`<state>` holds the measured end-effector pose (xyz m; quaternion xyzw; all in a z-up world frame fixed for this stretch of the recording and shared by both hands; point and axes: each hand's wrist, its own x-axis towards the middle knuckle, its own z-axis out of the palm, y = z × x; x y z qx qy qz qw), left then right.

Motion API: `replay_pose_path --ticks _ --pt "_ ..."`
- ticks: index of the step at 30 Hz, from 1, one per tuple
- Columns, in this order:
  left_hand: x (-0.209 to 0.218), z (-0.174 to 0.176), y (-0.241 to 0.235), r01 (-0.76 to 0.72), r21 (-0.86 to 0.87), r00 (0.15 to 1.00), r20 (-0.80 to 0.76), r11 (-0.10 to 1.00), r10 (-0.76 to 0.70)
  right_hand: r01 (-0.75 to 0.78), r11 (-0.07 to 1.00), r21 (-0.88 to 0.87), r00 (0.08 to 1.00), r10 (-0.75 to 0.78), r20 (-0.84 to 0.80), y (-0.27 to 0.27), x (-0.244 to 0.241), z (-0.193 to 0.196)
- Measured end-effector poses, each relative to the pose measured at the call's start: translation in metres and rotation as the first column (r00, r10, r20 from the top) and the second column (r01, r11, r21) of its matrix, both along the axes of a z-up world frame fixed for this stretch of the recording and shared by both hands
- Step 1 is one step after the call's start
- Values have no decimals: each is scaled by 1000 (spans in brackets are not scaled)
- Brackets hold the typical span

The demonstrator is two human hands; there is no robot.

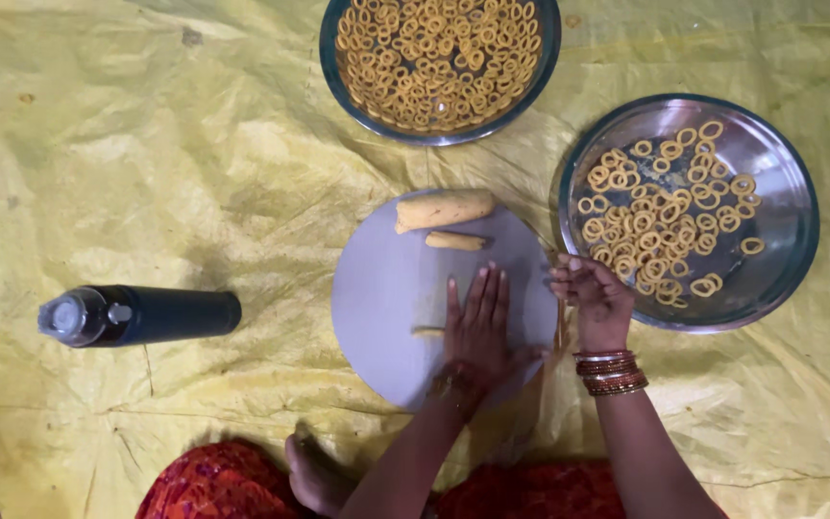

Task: The person sits on the floor and shapes dough into small rings by hand. They roll small pieces of dough into thin strips, join the ends to form loops, and place the finished rings into metal trays.

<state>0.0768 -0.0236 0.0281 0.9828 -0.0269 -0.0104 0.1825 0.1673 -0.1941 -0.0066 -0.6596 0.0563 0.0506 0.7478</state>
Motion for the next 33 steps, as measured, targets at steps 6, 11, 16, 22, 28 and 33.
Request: replay_pose_path --ticks 6,11,16,22,28,33 --pt "-90 1 -17 61 -64 996 -64 996 -65 -13 1000 -21 1000 13 -16 1 -5 7" --pt "-75 -3 -12 91 -28 993 -78 995 -93 16 999 -43 998 -19 -63 5 -1 17" --pt "9 -3 -4 24 114 999 -30 993 -20 -8 1000 -28 1000 8 -24 3 -1 10" --pt "1 15 11 -80 17 992 -96 997 81 -12 1000 16 1000 11 10 -4 4 10" --pt "-101 25 24 1 84 943 -331 996 27 4 1000 2 1000 -4 -9 -4 1 8" --pt "-83 20 27 -6 91 943 -331 996 36 -58 998 3 998 58 -11 5 4 4"
